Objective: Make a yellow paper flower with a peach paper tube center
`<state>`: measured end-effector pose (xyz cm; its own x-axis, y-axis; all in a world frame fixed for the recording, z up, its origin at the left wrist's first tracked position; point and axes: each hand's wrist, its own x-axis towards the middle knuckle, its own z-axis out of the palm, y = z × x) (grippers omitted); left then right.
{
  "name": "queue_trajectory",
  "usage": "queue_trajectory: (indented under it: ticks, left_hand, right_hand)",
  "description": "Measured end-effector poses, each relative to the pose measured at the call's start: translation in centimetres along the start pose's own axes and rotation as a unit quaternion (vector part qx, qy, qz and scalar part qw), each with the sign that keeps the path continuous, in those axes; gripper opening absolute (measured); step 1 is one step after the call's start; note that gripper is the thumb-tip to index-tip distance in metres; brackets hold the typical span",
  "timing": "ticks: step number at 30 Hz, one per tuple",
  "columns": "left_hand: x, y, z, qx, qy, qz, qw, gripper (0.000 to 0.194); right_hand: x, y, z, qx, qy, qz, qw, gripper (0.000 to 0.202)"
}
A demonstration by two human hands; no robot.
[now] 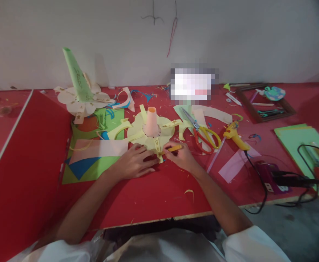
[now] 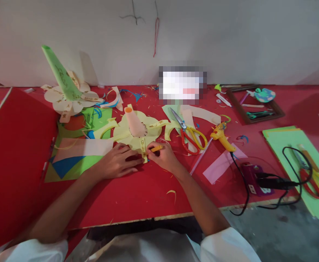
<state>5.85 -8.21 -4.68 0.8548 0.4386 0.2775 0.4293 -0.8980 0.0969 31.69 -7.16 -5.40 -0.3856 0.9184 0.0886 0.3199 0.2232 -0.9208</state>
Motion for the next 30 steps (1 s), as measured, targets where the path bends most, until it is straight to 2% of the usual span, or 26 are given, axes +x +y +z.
queue_trajectory:
  ticks: [14, 16, 18, 19, 20, 21, 22, 23, 25, 28, 30]
  left_hand:
    - [-0.2, 0.3, 0.2, -0.006, 0.002, -0.002, 1.000, 0.027]
    - [-0.6, 0.3, 0.6, -0.024, 0.048, -0.008, 0.998, 0.025]
    - [-0.7, -0.4, 1.0, -0.061, 0.161, -0.089, 0.981, 0.026]
    - [-0.6, -1.1, 1.0, -0.089, 0.230, -0.151, 0.957, 0.031]
    - [-0.2, -2.1, 0.9, -0.125, 0.293, -0.221, 0.922, 0.041]
    - [0.4, -3.3, 0.6, -0.168, 0.332, -0.267, 0.889, 0.056]
    - [1.3, -4.7, 0.3, -0.230, 0.337, -0.266, 0.873, 0.076]
    - [2.3, -6.1, -0.2, -0.302, 0.305, -0.240, 0.871, 0.095]
    - [4.7, -8.7, -1.3, -0.422, 0.183, -0.181, 0.869, 0.108]
    - [8.0, -10.9, -2.4, -0.551, -0.002, -0.149, 0.821, 0.090]
    - [9.5, -11.1, -2.7, -0.578, -0.059, -0.155, 0.799, 0.070]
  right_hand:
    - [0.0, 0.0, 0.0, 0.008, -0.002, 0.002, 1.000, 0.013]
    - [0.0, 0.2, 0.0, 0.019, 0.000, 0.004, 1.000, 0.011]
    - [0.0, 0.4, 0.0, 0.052, 0.021, 0.017, 0.998, 0.011]
    - [0.1, 0.5, 0.0, 0.081, 0.042, 0.026, 0.996, 0.012]
    - [0.1, 0.7, -0.1, 0.115, 0.070, 0.037, 0.990, 0.013]
    - [0.1, 0.8, -0.1, 0.153, 0.101, 0.046, 0.982, 0.015]
    - [0.2, 0.8, -0.2, 0.188, 0.130, 0.051, 0.972, 0.017]
    - [0.3, 0.8, -0.3, 0.217, 0.156, 0.052, 0.962, 0.019]
    - [0.4, 0.8, -0.5, 0.253, 0.193, 0.042, 0.947, 0.021]
    - [0.5, 0.7, -0.7, 0.266, 0.223, 0.024, 0.938, 0.021]
    - [0.6, 0.6, -0.9, 0.269, 0.237, 0.018, 0.933, 0.020]
